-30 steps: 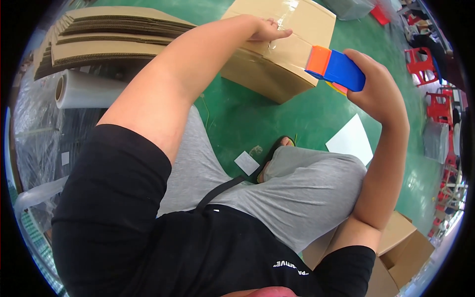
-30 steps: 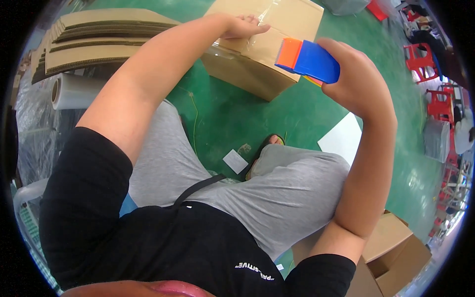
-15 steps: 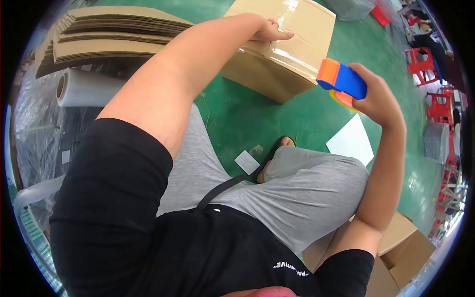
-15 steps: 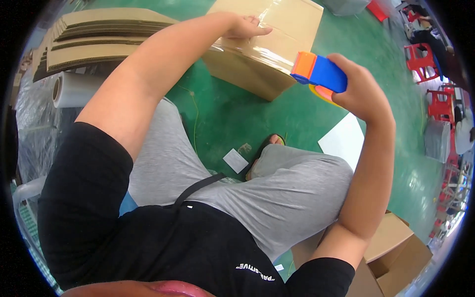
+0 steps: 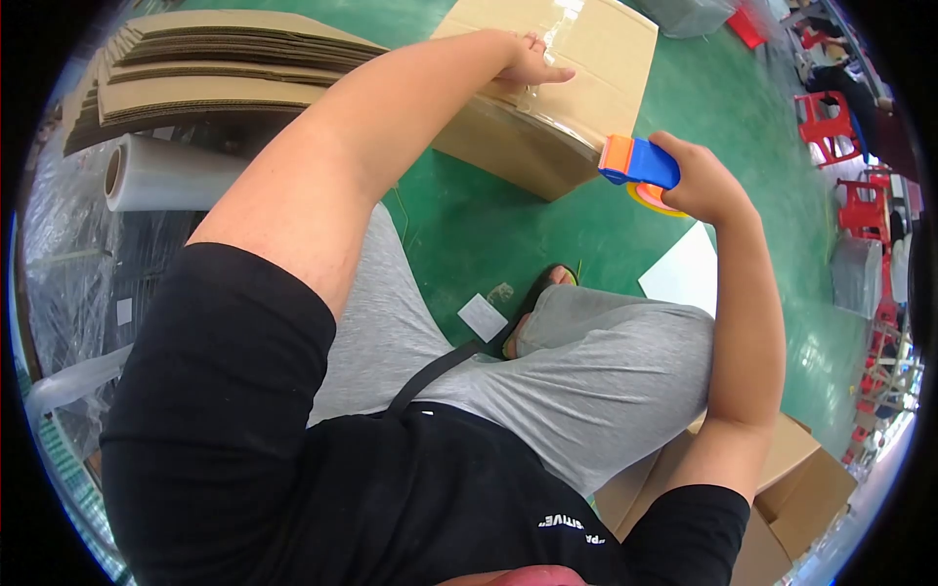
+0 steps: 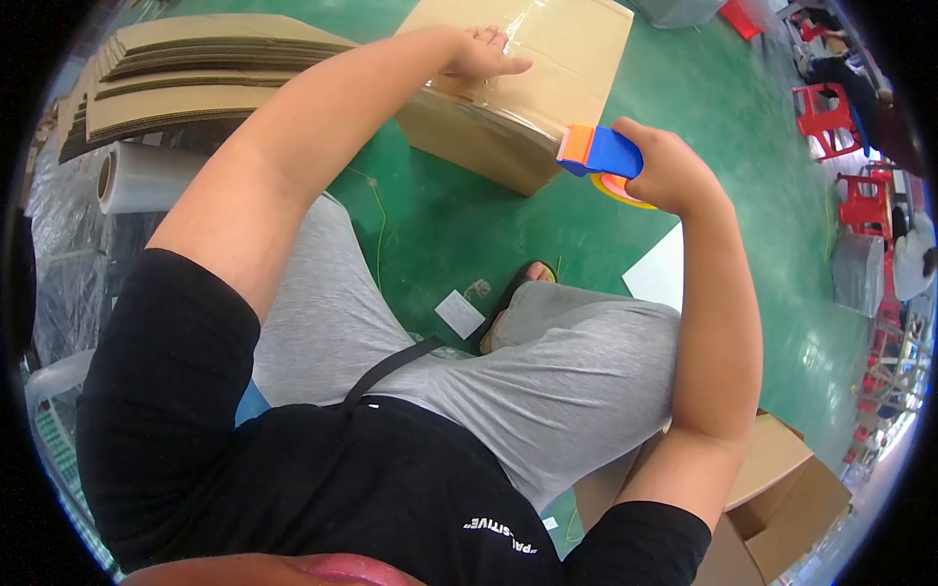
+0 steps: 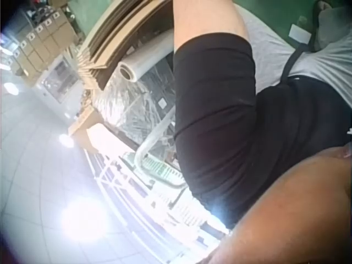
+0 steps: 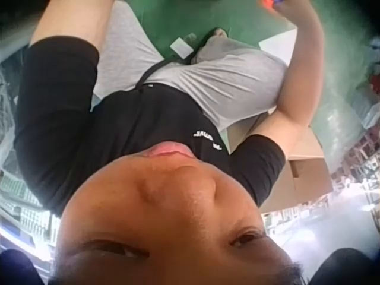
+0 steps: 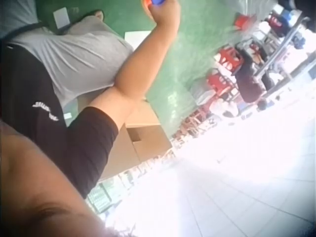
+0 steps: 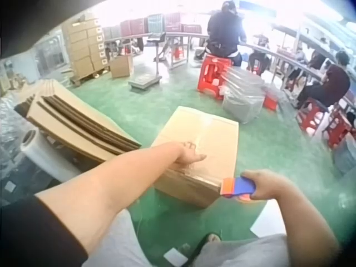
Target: Assembling and taping cardboard boxes in a factory setting.
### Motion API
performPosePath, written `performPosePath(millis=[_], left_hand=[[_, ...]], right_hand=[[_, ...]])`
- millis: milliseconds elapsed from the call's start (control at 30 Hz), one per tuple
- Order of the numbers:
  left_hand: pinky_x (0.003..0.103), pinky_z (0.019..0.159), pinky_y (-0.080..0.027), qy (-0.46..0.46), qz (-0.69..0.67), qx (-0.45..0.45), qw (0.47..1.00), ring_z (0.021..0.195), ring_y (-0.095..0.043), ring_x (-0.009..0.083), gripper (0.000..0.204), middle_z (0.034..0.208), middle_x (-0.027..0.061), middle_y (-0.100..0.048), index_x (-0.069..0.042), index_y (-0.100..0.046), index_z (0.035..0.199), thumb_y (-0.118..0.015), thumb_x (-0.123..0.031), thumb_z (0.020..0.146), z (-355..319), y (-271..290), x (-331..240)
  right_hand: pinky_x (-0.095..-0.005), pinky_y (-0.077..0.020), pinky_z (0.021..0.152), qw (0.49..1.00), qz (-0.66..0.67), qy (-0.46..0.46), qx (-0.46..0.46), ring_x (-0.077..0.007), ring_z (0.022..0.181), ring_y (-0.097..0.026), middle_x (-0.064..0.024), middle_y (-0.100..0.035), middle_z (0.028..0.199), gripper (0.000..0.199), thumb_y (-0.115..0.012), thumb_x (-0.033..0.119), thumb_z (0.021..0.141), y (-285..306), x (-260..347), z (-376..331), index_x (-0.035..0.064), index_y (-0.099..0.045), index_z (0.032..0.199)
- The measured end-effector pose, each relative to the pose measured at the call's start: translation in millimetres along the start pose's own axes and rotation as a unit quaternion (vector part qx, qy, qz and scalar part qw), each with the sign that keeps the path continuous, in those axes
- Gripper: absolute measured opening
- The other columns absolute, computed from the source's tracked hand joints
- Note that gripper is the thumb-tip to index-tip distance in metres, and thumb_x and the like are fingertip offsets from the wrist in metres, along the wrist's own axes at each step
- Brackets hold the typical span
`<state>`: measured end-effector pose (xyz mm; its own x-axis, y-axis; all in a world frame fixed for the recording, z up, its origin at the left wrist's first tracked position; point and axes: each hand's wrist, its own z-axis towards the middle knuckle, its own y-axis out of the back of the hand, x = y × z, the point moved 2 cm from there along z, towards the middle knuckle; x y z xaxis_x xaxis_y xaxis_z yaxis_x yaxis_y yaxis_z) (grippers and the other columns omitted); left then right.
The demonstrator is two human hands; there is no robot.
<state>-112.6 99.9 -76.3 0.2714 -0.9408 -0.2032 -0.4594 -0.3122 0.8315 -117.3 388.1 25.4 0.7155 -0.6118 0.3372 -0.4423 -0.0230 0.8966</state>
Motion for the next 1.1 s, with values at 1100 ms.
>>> performPosePath(millis=[1100], left_hand=[[0.049,0.118,-0.010,0.023,0.005,-0.314,0.949,0.147,-0.015,0.0226,0.085,0.159,0.0044,-0.020,-0.006,-0.020,0.151,-0.033,-0.065,0.091,-35,-42,-13]], right_hand=[[-0.0447,-0.0491,0.079,0.981,-0.138,-0.056,0.128,-0.0395,0.095,-0.061,-0.0198,-0.065,0.099,0.054,-0.069,0.010,0.068,-38,-50,17,0.0102,-0.050,0.118]])
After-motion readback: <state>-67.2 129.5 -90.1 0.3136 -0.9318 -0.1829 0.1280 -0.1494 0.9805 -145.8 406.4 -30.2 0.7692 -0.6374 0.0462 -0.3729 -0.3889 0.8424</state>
